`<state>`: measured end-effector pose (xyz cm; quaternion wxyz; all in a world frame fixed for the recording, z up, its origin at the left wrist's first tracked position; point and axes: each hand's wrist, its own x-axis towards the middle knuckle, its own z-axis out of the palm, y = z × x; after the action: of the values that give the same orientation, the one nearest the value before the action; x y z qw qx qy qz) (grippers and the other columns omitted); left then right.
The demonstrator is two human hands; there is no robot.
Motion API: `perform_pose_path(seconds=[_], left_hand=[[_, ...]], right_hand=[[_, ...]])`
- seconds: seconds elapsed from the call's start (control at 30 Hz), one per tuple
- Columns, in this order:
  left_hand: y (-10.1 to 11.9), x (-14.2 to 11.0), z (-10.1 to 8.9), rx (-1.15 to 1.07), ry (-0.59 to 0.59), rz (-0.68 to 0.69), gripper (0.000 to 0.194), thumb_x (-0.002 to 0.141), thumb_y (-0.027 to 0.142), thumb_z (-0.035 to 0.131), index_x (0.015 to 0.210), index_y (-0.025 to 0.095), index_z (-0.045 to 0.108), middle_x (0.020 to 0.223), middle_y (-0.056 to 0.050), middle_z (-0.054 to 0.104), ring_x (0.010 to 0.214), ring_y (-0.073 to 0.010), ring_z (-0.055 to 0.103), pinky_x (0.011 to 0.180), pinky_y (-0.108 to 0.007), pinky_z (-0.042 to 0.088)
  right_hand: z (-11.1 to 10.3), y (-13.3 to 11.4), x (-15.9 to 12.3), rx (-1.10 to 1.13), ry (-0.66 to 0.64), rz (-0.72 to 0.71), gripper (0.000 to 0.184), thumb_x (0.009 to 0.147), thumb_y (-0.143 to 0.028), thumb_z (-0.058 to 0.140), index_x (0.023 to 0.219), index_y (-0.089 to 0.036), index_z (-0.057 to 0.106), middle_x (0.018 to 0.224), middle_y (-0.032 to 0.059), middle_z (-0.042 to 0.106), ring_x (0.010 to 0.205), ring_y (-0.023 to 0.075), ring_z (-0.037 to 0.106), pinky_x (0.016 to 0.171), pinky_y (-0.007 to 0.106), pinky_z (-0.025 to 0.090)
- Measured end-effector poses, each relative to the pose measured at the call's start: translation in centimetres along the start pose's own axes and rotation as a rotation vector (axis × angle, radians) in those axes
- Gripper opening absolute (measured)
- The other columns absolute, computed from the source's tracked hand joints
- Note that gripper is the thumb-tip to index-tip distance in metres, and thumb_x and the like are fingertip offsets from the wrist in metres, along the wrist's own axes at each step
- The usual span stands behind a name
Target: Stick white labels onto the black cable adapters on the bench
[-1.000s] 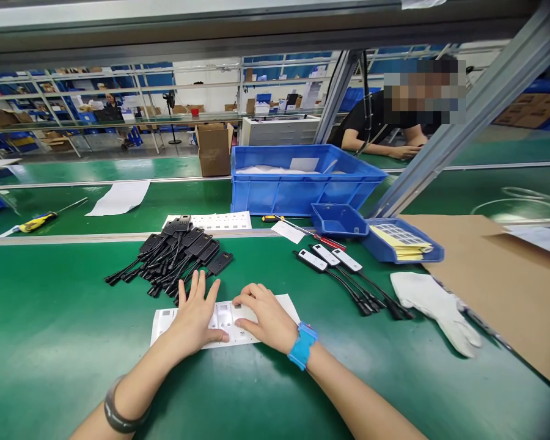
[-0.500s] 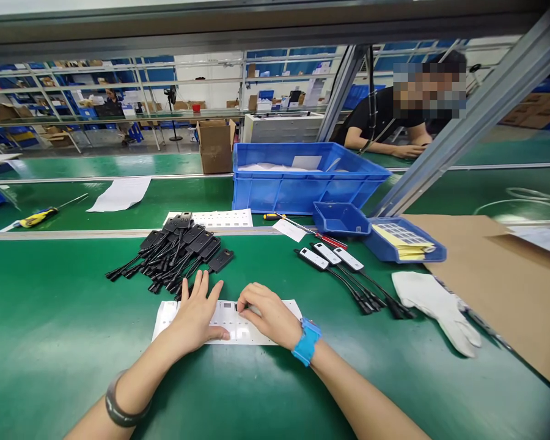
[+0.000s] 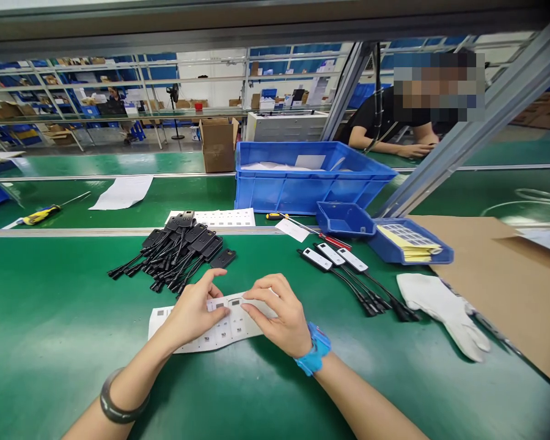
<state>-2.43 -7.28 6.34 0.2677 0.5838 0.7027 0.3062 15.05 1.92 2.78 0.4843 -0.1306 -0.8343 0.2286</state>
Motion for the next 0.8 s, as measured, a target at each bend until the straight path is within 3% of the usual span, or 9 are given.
perform_pose_path(seconds=[0.1, 0.2, 0.37, 0.53, 0.7, 0.8], left_hand=[[0.2, -0.1, -0.6, -0.047, 0.088, -0.072, 0.050, 0.080, 0.024, 0.059, 0.126, 0.027, 0.040, 0.078, 0.004, 0.064, 0.061, -0.0144, 0.057, 0.057, -0.024, 0.039], [0.5, -0.2, -0.7, -0.215, 0.065, -0.128, 0.050, 0.081, 0.030, 0.060, 0.126, 0.026, 0.037, 0.075, 0.003, 0.065, 0.049, -0.0117, 0.050, 0.046, -0.021, 0.033], [1.1, -0.4, -0.3, -0.491, 0.031, -0.140, 0.053, 0.079, 0.032, 0.065, 0.123, 0.024, 0.036, 0.074, 0.002, 0.065, 0.046, -0.0088, 0.044, 0.043, -0.018, 0.033], [1.3, -0.6, 0.3, -0.487, 0.027, -0.108, 0.048, 0.079, 0.029, 0.065, 0.119, 0.024, 0.038, 0.080, -0.001, 0.067, 0.054, -0.0106, 0.052, 0.048, -0.018, 0.036], [1.1, -0.6, -0.3, -0.459, -0.045, -0.047, 0.037, 0.084, 0.029, 0.058, 0.116, 0.023, 0.040, 0.081, 0.000, 0.064, 0.058, -0.0110, 0.051, 0.049, -0.019, 0.037], [0.5, -0.7, -1.2, -0.287, -0.103, -0.059, 0.035, 0.086, 0.027, 0.052, 0.119, 0.023, 0.041, 0.078, 0.001, 0.061, 0.061, -0.0143, 0.054, 0.053, -0.023, 0.040]], right_hand=[[0.2, 0.0, -0.3, -0.029, -0.053, -0.002, 0.004, 0.083, -0.019, 0.065, 0.086, -0.021, 0.063, 0.077, 0.0040, 0.062, 0.072, 0.0192, 0.054, 0.067, 0.035, 0.042], [0.8, 0.0, -0.6, 0.019, -0.096, 0.046, 0.010, 0.083, -0.022, 0.066, 0.093, -0.021, 0.064, 0.087, 0.0055, 0.066, 0.080, 0.0212, 0.058, 0.072, 0.036, 0.045], [1.4, -0.4, -0.8, 0.163, -0.085, 0.206, 0.014, 0.081, -0.021, 0.068, 0.095, -0.021, 0.068, 0.089, 0.0039, 0.071, 0.081, 0.0201, 0.064, 0.075, 0.034, 0.049], [1.4, -0.8, -0.9, 0.359, -0.113, 0.460, 0.008, 0.081, -0.023, 0.066, 0.084, -0.020, 0.072, 0.084, 0.0042, 0.071, 0.076, 0.0192, 0.066, 0.073, 0.031, 0.052], [1.1, -0.5, -0.6, 0.537, -0.195, 0.594, 0.019, 0.084, -0.030, 0.060, 0.076, -0.017, 0.071, 0.078, 0.0045, 0.070, 0.076, 0.0199, 0.064, 0.072, 0.031, 0.050], [0.6, 0.4, -0.4, 0.498, -0.101, 0.682, 0.024, 0.083, -0.033, 0.060, 0.068, -0.016, 0.065, 0.066, 0.0023, 0.063, 0.064, 0.0168, 0.056, 0.063, 0.029, 0.045]])
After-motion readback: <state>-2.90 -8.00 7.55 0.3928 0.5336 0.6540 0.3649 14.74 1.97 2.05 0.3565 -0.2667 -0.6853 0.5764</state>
